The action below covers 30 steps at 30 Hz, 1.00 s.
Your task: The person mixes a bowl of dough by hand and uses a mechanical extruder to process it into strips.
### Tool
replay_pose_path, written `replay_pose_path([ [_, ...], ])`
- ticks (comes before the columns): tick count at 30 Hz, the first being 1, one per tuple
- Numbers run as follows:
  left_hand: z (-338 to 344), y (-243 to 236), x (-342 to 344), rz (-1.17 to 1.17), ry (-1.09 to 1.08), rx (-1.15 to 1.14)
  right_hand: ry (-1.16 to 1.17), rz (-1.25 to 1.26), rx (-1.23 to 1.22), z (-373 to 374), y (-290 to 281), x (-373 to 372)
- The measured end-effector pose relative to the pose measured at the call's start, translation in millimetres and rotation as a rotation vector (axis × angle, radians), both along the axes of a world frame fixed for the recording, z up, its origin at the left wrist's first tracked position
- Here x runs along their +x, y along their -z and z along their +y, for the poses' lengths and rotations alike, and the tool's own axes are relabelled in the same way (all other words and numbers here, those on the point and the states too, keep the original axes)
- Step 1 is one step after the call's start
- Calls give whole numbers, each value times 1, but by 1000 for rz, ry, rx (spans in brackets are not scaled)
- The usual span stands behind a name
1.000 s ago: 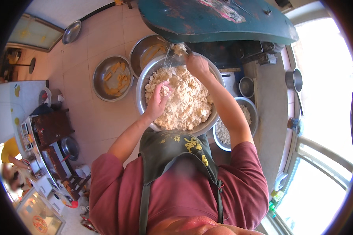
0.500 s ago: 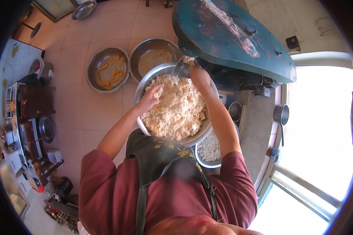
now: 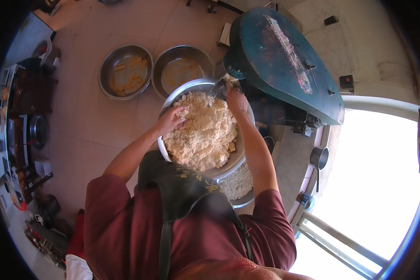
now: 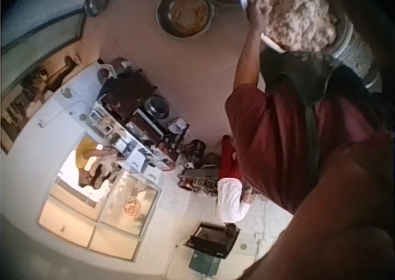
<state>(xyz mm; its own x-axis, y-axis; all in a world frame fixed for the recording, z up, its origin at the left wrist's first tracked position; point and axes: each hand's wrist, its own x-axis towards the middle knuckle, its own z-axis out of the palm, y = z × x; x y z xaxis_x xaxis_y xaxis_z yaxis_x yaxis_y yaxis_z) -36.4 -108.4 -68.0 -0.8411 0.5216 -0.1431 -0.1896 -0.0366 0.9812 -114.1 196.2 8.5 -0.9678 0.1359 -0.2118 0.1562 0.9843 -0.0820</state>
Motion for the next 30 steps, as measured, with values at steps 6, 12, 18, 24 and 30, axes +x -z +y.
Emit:
replay_pose_path([
  [6, -11, 3, -15, -149, 72, 72, -11, 161, -48, -19, -4, 24],
  [12, -10, -1, -5, -147, 143, 145, -58, 191, 4, -9, 1, -7],
  [18, -11, 4, -8, 24, 147, 165, 23, 98, -15, 13, 12, 12],
  [24, -20, -30, -12, -225, 200, 100, -260, 180, 118, -16, -20, 7],
  [30, -13, -18, -9, 262, 132, 7, -243, 176, 136, -8, 2, -9],
])
